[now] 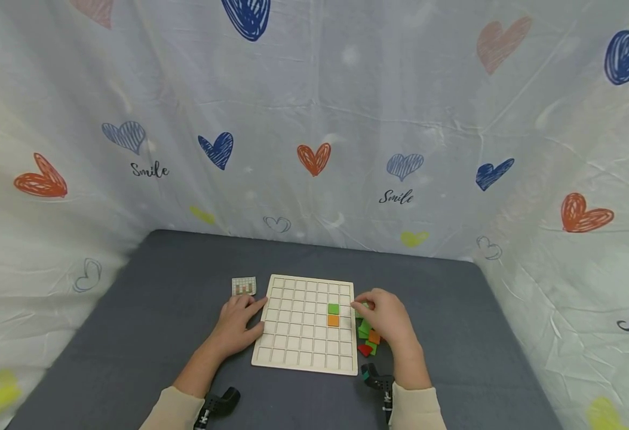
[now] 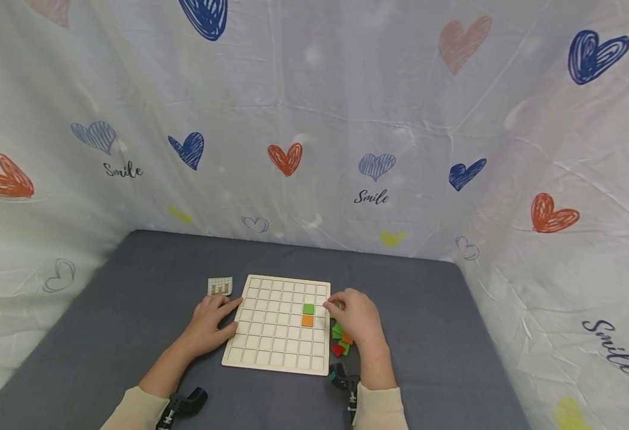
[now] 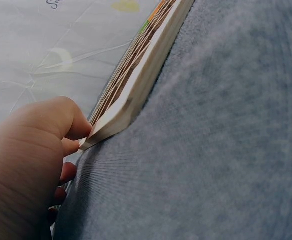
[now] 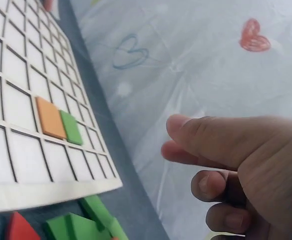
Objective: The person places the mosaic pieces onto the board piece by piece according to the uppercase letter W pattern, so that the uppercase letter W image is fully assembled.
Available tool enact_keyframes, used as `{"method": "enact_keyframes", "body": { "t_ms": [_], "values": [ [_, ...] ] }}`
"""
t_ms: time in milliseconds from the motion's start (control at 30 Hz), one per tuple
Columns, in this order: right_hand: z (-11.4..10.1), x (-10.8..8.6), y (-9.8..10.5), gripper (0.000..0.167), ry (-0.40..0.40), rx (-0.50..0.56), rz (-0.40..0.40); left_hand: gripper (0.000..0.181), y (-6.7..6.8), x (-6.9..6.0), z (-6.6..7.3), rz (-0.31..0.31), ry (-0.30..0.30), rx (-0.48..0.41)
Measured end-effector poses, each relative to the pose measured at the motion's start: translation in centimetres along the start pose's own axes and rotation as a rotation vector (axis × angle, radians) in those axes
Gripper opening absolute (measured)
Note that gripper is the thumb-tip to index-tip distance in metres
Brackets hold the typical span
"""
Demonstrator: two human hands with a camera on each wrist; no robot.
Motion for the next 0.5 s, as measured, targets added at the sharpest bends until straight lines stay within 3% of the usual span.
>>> {"method": "enact_keyframes", "body": {
  "t_ms": [233, 500],
  "values": [
    [1.7, 0.0, 1.6, 0.022, -0.057, 0.091, 0.015, 0.051, 0.0, 0.0, 0.0, -0.033, 0.024, -0.012],
    [3.9, 0.4, 2.0, 0.027, -0.136, 0.140, 0.027, 0.052, -0.2, 0.0, -0.2, -0.045, 0.029, -0.015]
  ]
}}
Point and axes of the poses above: each hand's wrist, its own x-axis towards the middle knuckle, its own y-axis out of the back of the hand, z = x × y, the point moved 4 cm from there along x, towards the middle knuckle, and after that the axes turned 9 degrees about -y, right-handed, at the moved point
